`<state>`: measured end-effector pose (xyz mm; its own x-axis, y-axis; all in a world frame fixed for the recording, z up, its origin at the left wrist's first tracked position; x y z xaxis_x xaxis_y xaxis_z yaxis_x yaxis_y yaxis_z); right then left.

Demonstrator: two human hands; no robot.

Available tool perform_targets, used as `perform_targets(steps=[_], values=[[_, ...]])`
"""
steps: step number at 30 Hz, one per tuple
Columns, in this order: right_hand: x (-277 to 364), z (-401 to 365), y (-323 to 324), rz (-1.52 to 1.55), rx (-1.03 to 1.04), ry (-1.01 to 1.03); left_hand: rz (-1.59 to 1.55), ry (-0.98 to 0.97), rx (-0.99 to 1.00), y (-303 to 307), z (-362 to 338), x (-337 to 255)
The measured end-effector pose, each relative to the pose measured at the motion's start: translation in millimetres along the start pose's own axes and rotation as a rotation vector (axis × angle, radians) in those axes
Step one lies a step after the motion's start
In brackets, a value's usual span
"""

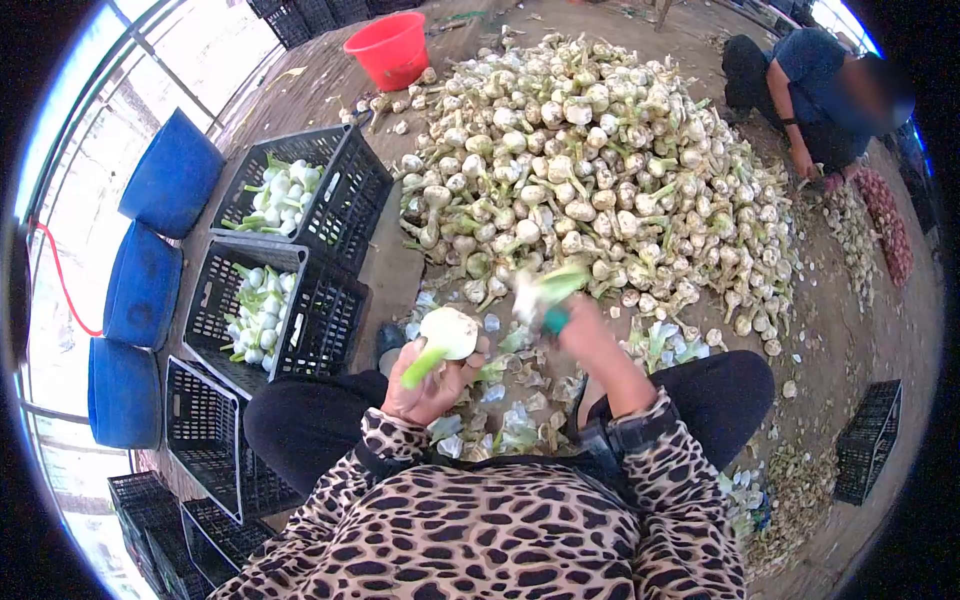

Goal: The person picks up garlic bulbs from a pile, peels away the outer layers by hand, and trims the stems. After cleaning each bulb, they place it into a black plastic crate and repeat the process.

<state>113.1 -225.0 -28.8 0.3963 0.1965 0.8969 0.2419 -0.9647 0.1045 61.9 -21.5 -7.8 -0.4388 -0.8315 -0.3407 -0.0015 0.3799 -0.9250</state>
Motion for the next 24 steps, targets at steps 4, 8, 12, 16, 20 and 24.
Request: perform_targets(steps=[4, 8, 12, 16, 20, 24], values=[[33, -37, -33, -0.834, 0.025, 0.361, 0.046, -0.046, -0.092, 3, 4, -1], [77, -48, -47, -0.267, -0.168, 0.600, 0.128, -0.062, -0.241, 0, -1, -1], [83, -50, -59, -0.488, -0.278, 0.908, 0.116, -0.089, -0.235, 0, 3, 0], [86, -57, -66, -0.587, -0.250, 0.957, 0.098, -0.109, -0.270, 1, -3, -1], [90, -52, -58, -0.705, -0.225, 0.941, 0.119, 0.054, -0.097, 1, -4, -2], [86, -28, -40, -0.800, -0.349, 0.875, 0.456, 0.235, -0.134, -19, -10, 3]])
Point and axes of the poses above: each hand's wrist, its own z-axis towards the middle knuckle, its own y-axis out of the back of the hand, x = y × z, the point moved 5 cm from there along z, towards the middle knuckle, and after that the axes turned 1 degree about -y, right-handed, at the moved point
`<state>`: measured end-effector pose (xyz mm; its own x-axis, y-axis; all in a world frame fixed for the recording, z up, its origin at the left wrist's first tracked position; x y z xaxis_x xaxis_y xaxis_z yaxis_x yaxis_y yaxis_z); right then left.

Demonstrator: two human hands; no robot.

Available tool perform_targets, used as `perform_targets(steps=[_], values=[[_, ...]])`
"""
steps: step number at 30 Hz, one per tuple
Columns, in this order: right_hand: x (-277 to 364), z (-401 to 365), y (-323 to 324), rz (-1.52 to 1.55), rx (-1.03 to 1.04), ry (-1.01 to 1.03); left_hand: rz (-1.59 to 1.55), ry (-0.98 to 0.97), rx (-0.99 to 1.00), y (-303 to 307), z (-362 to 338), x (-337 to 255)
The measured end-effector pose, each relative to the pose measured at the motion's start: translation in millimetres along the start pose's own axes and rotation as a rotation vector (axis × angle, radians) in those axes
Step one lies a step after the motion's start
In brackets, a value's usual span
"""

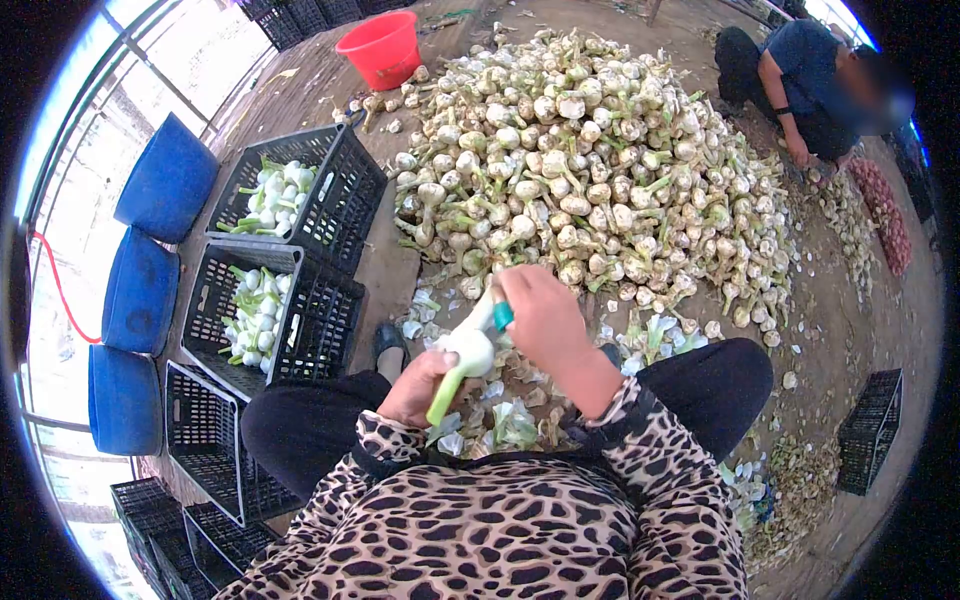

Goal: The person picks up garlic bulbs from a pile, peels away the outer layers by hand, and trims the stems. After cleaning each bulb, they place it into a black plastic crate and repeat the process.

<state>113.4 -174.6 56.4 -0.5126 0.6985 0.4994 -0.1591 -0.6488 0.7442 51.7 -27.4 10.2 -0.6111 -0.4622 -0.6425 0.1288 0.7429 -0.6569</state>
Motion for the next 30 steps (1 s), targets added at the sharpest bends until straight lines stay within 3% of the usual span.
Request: perform_targets(steps=[2, 6, 9, 12, 13, 16, 18, 19, 20, 22, 24, 25, 28, 30], values=[[-21, 0, -11, -0.102, 0.012, -0.059, 0.064, 0.002, 0.034, 4, 3, 5], [-61, -25, -45, -0.340, 0.306, -0.234, 0.117, -0.129, 0.006, 4, 3, 3], [-80, -59, -67, -0.460, 0.772, -0.351, 0.199, -0.297, -0.015, 0, 0, -12], [-68, -76, -73, -0.255, 1.006, -0.318, 0.345, -0.468, -0.109, 12, 4, -16], [-59, -71, -71, -0.156, 0.949, -0.304, 0.349, -0.505, -0.148, 11, 3, -19], [-25, -45, -45, 0.470, 0.407, -0.280, 0.318, -0.520, -0.274, 24, 5, -17], [-3, -53, -56, 1.035, 0.447, -0.549, 0.368, -0.424, -0.409, 43, 10, -4], [1, -55, -70, 1.141, 0.416, -0.359, 0.463, -0.415, -0.445, 47, 10, -1], [7, -54, -74, 1.219, 0.414, -0.448, 0.554, -0.399, -0.486, 52, 10, 1], [-1, -60, -94, 1.261, 0.435, -0.595, 0.321, -0.340, -0.448, 68, 13, 21], [-5, -56, -103, 1.295, 0.556, -0.685, 0.300, -0.314, -0.430, 74, 11, 26], [-3, -52, -103, 1.239, 0.523, -0.708, 0.277, -0.274, -0.473, 77, 11, 30], [-12, -45, -122, 1.276, 0.553, -1.134, 0.110, -0.267, -0.532, 82, 4, 31], [-18, -27, -143, 0.986, 0.672, -1.079, -0.014, -0.241, -0.685, 96, -3, 32]])
Point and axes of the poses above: each hand's wrist, its own z-axis towards the middle knuckle, its own y-axis out of the back of the hand, x = y × z, the point moved 5 cm from there along z, towards the middle knuckle, and after that the axes turned 1 degree about -y, right-handed, at the moved point
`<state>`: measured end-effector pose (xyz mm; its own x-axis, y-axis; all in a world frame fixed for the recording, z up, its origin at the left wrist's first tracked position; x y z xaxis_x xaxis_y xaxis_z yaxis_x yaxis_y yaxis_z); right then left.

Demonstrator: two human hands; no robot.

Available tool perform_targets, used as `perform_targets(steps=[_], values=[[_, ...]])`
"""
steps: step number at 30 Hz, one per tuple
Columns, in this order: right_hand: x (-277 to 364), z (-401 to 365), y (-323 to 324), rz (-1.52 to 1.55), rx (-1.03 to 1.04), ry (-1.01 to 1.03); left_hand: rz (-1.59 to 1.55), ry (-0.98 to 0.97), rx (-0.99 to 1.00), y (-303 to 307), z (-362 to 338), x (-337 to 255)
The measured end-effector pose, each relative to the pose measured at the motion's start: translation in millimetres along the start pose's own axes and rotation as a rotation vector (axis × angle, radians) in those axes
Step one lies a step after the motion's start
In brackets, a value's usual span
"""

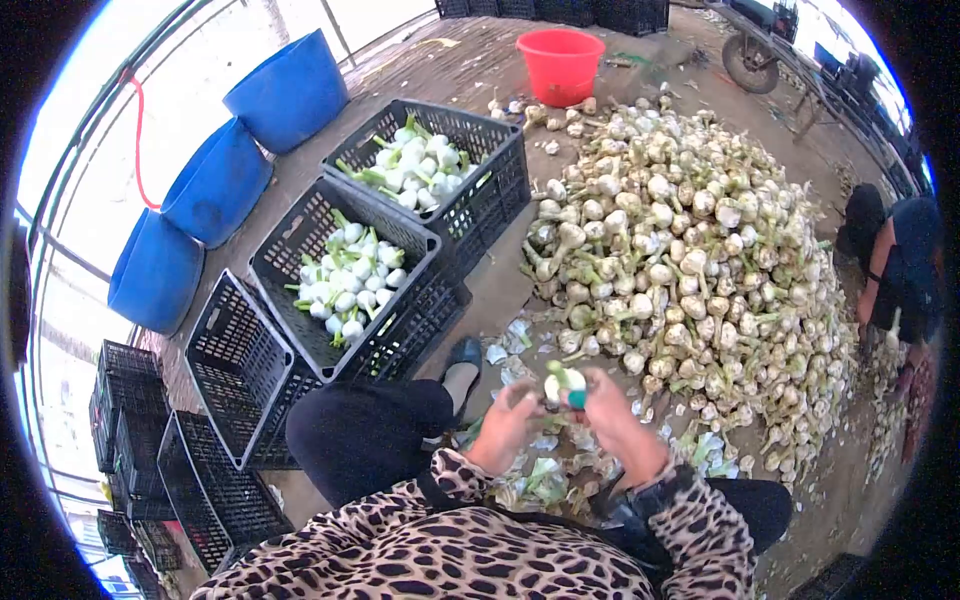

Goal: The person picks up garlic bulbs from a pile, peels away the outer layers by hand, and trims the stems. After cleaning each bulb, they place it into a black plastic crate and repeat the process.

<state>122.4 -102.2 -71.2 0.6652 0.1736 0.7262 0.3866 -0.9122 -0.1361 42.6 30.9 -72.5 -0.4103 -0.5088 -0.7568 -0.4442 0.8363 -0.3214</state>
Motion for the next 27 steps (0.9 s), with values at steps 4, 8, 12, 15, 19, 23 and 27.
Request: perform_targets(steps=[4, 8, 12, 15, 19, 23, 27], values=[[76, 16, -92, 0.199, 0.343, 0.288, -0.250, -0.092, -0.092, 15, 8, 8], [113, 10, -165, 0.224, 0.592, 0.446, -0.320, -0.158, -0.187, 16, 2, -11], [51, 62, -127, -0.301, 0.417, 0.528, -0.338, -0.047, -0.234, 33, 9, -4], [-35, 123, -41, -0.532, 0.130, 0.334, -0.260, -0.017, -0.313, 27, 12, -9], [-48, 136, 58, -0.805, -0.309, 0.241, -0.228, -0.010, -0.316, 11, 15, -26], [-3, 156, 120, -0.979, -0.813, 0.454, -0.211, -0.003, -0.267, 2, 28, -19], [18, 182, 142, -1.261, -0.684, 0.480, -0.105, 0.043, -0.224, -7, 32, -15]])
Point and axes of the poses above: each hand's wrist, its own z-axis towards the middle knuckle, its own y-axis out of the back of the hand, x = y × z, the point moved 5 cm from there along z, towards the middle knuckle, and after that the axes turned 1 degree about -y, right-handed, at the moved point
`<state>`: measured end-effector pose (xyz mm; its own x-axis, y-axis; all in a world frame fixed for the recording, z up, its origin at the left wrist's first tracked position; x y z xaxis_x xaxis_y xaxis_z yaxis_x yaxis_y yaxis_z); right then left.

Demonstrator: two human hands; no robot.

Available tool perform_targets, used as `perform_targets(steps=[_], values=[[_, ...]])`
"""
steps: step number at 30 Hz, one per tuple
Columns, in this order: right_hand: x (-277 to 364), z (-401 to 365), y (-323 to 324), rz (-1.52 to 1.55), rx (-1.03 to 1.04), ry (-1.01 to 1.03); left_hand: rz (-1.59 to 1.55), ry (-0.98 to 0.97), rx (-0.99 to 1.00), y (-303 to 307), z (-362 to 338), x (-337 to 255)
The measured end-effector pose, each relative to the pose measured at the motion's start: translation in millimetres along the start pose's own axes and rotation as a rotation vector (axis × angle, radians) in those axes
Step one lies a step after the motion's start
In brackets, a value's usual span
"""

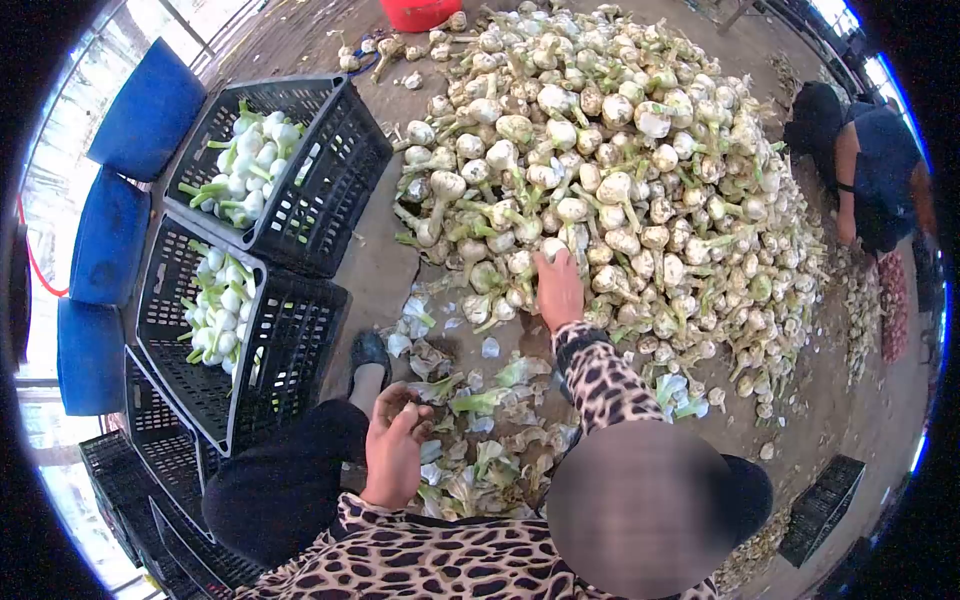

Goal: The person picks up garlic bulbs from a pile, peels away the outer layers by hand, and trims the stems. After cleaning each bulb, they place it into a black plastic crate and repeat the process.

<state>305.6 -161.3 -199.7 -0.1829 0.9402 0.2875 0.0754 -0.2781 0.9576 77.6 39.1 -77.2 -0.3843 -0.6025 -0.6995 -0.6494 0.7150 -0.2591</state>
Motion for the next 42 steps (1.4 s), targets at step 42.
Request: perform_targets(steps=[42], values=[[114, -201, 175, 1.351, 0.339, -0.160, 0.128, -0.450, 0.801, -35, -81, -31]])
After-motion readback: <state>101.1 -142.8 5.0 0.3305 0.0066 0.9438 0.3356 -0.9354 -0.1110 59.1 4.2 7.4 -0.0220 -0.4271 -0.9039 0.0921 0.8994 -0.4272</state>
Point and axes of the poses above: each hand's wrist, its own z-axis towards the middle knuckle, its own y-axis out of the back of the hand, x = y × z, the point moved 5 cm from there along z, towards the middle knuckle, and after that the axes turned 1 degree about -y, right-handed, at the moved point
